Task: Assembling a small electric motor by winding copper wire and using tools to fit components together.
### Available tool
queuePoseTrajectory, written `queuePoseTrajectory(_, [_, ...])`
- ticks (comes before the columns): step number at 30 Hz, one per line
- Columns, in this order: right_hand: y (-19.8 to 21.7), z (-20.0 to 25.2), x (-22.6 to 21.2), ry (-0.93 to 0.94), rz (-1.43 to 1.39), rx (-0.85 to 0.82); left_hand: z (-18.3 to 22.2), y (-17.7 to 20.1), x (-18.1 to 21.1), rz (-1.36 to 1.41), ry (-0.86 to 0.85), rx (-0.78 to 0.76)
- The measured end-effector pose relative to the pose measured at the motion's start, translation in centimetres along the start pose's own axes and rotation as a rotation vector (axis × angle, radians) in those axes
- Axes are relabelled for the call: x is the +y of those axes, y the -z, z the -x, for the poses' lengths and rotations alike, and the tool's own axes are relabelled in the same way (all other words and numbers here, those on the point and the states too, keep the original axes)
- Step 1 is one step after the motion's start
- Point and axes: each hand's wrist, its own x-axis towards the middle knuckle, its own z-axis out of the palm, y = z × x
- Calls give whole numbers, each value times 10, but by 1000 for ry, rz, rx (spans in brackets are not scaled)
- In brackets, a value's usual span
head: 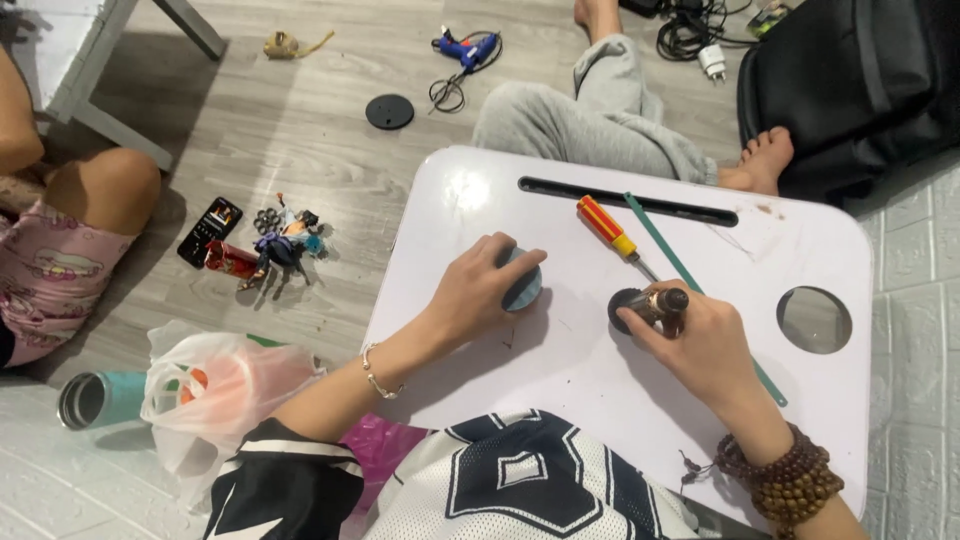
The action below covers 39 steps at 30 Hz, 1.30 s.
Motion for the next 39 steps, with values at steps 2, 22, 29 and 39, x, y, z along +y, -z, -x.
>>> queuePoseTrajectory(2, [-1,0,4,2,0,13,-7,-1,-10,-9,17,27])
queuePoseTrajectory(22, [1,-24,1,32,-32,9,8,0,-27,-128,-190,324])
queuePoseTrajectory(29, [3,-21,-7,-25,-121,-3,39,-2,-7,-145,-188,-34])
queuePoseTrajectory(39, [23,-32,-5,-135,-204,-159,19,43,18,-152,-119,-176])
